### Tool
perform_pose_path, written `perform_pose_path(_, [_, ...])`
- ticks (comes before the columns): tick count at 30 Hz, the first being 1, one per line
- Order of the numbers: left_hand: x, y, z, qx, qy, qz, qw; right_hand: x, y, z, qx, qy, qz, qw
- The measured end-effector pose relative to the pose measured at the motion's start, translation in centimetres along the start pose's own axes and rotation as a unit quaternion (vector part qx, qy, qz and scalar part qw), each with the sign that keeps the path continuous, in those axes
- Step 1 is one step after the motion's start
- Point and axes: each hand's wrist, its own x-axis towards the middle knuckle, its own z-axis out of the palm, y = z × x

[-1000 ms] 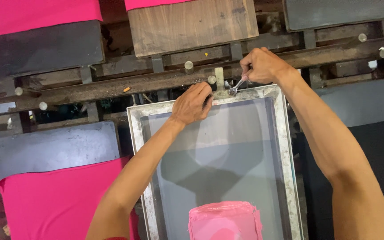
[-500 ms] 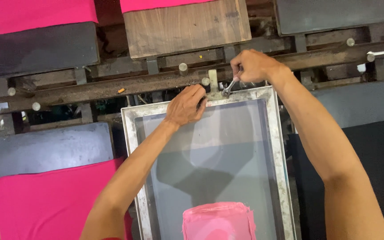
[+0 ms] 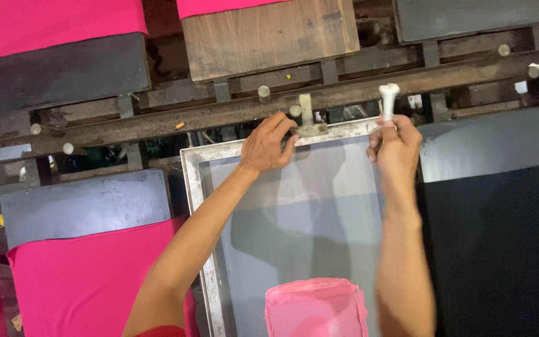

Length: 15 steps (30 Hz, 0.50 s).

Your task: A worker uses a wrench to adjust and tighten the bolts on a screen printing frame at a printing station.

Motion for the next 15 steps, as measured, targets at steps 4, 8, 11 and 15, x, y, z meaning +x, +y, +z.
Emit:
perform_pose_path(4, [0.3,0.6,-0.6,-0.014,-0.001,-0.012,1.0,0.0,14.2,6.1,-0.671,-0.134,-0.116,0.72])
perform_pose_path(8, [0.2,0.5,-0.4,-0.011,0.0,-0.023,1.0,-3.2,2.8,3.2,-0.162,-0.013,0.044,0.986])
perform_pose_path(11, [0.3,0.9,-0.5,-0.008,0.009,-0.023,1.0,-2.7,2.2,1.9,-0.054,0.164,-0.04,0.984])
perform_pose_path(15, [0.8,1.1,-1.0,0.008,0.0,-0.014,1.0,-2.2,5.2,5.1,-0.155,-0.003,0.025,0.988])
